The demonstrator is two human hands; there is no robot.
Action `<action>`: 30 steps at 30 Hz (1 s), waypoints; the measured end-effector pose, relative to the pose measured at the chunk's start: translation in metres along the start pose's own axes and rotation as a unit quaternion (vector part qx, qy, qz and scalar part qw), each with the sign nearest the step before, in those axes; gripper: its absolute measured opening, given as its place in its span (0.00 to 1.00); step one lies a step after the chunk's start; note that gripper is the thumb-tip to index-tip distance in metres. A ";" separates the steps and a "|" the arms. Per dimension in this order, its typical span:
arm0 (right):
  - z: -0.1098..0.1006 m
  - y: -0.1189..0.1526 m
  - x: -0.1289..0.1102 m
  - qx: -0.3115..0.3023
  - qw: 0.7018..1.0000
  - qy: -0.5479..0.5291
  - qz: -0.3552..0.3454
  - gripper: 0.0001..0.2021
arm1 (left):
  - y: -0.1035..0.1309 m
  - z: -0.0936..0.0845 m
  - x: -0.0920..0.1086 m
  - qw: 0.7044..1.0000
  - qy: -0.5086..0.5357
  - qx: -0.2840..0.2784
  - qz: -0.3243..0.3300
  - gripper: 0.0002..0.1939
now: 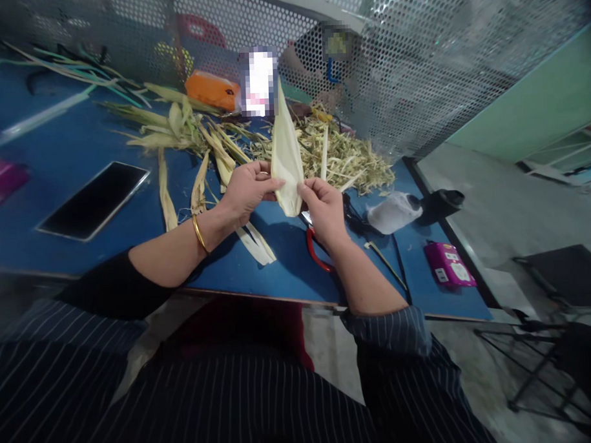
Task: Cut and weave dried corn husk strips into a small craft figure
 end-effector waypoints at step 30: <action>-0.021 -0.002 0.001 0.087 0.995 -0.014 0.045 0.17 | 0.015 0.019 0.017 0.925 -0.344 -0.054 0.152 0.11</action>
Point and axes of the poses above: each hand's wrist, its own y-axis away from the middle knuckle, its own z-axis out of the palm, x = y × z, the point moved 10 cm from there along -y, towards the middle knuckle, and after that the axes turned 11 degrees about y, right-handed, at the moved point
